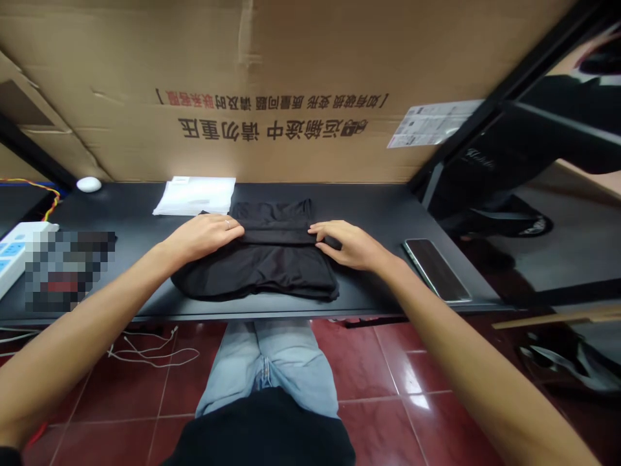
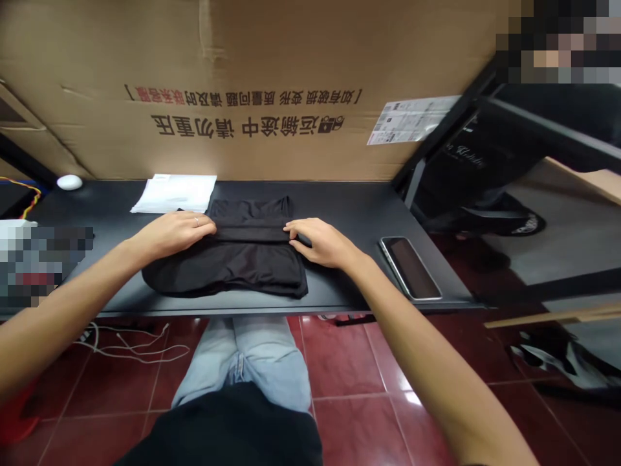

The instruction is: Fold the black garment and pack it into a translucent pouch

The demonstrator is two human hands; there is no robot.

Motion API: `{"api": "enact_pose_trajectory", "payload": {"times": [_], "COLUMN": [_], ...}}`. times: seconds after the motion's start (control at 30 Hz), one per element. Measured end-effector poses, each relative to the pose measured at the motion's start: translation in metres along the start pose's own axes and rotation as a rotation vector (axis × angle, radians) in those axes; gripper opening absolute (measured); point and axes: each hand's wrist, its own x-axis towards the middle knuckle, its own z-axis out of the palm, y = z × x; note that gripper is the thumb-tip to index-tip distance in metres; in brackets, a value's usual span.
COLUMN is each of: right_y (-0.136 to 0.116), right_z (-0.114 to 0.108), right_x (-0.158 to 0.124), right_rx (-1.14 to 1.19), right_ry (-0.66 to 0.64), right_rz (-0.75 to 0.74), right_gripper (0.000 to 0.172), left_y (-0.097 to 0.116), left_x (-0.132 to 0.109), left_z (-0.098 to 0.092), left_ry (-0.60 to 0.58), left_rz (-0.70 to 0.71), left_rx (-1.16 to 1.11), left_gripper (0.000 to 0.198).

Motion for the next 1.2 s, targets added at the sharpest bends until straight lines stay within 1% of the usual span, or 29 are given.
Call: {"api": "enact_pose_trajectory", "payload": {"times": [0.07,0.2,0.3,0.4,0.47,0.53,0.6,0.67,0.7,0.8,0.83,0.9,0.97,1.03,1.13,1.2], "right_y": [-0.002,-0.006,-0.004,-0.007,-0.015,-0.030,-0.047,-0.063,-0.068,-0.075,-0.075,-0.072,-0.070,-0.071,-0.073,-0.073], "right_z": [-0.001,0.000,0.004,0.003,-0.003,-0.012,-0.021,-0.026,-0.027,-0.023,-0.021,-0.018,-0.018,-0.019,-0.023,-0.025], "right_x": [0.000,0.001,0.001,-0.003,-0.010,-0.019,-0.030,-0.042,-0.047,-0.059,-0.061,-0.063,-0.061,-0.058,-0.051,-0.045], "right_rx": [-0.010,-0.033,-0.039,-0.016,0.011,0.052,0.093,0.115,0.115,0.069,0.049,0.024,0.025,0.041,0.078,0.089], "right_ry": [-0.018,-0.035,-0.078,-0.088,-0.063,-0.059,-0.099,-0.149,-0.167,-0.179,-0.176,-0.173,-0.173,-0.163,-0.109,-0.039], "right_rz": [-0.015,-0.014,-0.018,-0.009,0.003,-0.006,-0.030,-0.034,-0.017,0.077,0.101,0.103,0.077,0.075,0.142,0.220], "right_gripper": [0.019,0.037,0.039,0.041,0.045,0.048,0.055,0.062,0.061,0.045,0.040,0.032,0.024,0.021,0.022,0.023], "left_y": [-0.001,-0.004,-0.004,0.001,0.006,0.011,0.016,0.017,0.017,0.015,0.014,0.012,0.011,0.011,0.013,0.016], "left_x": [-0.002,-0.008,-0.014,-0.023,-0.034,-0.050,-0.071,-0.094,-0.105,-0.130,-0.136,-0.142,-0.145,-0.146,-0.147,-0.146], "left_z": [0.000,0.002,0.005,-0.001,-0.011,-0.023,-0.031,-0.032,-0.029,-0.016,-0.011,-0.004,0.001,0.003,0.006,0.006], "left_ry": [0.015,0.115,0.068,0.025,0.052,0.087,0.093,0.063,0.049,0.041,0.047,0.065,0.078,0.076,0.076,0.102], "left_rz": [-0.009,0.005,0.040,0.031,0.029,0.042,0.046,0.023,0.003,-0.057,-0.073,-0.101,-0.118,-0.123,-0.128,-0.127], "left_rx": [-0.029,-0.174,-0.228,-0.306,-0.378,-0.418,-0.407,-0.383,-0.373,-0.353,-0.355,-0.369,-0.384,-0.381,-0.350,-0.332], "left_gripper": [0.044,0.056,0.053,0.055,0.055,0.054,0.056,0.056,0.052,0.031,0.024,0.016,0.013,0.014,0.021,0.016]}}
